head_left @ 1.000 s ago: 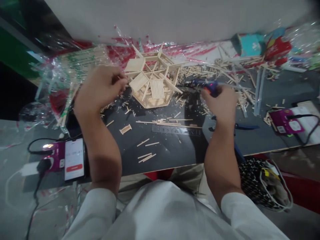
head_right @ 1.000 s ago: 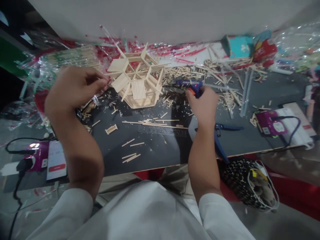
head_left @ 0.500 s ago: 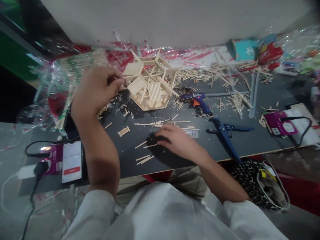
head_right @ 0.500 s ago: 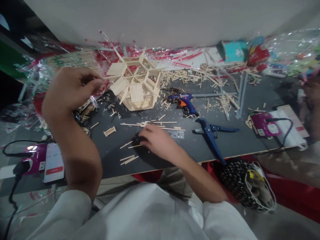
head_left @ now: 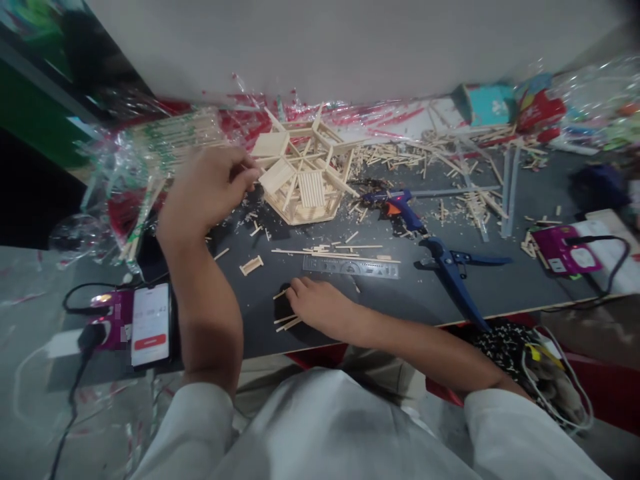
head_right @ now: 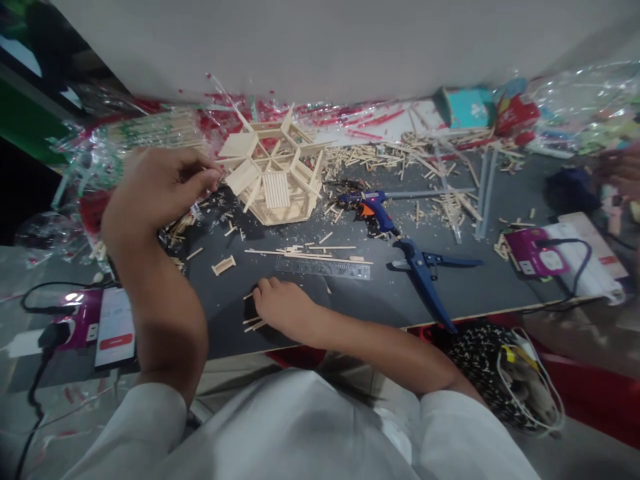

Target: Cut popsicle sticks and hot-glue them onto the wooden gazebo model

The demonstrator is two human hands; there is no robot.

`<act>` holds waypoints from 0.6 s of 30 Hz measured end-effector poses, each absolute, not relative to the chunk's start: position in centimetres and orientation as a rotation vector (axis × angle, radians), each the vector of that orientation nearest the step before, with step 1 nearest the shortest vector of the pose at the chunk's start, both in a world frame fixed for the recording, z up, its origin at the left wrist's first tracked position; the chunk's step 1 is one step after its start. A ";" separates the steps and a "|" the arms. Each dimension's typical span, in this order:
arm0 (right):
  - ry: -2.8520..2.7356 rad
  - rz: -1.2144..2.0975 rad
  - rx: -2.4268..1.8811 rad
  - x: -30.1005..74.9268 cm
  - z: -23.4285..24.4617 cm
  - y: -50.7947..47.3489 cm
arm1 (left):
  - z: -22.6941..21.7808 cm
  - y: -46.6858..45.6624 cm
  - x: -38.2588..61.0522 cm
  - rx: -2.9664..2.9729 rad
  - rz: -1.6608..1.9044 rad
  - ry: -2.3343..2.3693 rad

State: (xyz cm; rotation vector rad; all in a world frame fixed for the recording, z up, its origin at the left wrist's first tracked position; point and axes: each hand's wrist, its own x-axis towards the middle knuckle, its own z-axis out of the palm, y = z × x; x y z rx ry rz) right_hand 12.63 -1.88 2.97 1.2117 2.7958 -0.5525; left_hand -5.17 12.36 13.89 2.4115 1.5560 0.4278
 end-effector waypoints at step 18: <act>2.522 -2.416 2.952 16.4 3.8 4.4 | 13.5 11.2 -1.1 2.266 0.440 0.973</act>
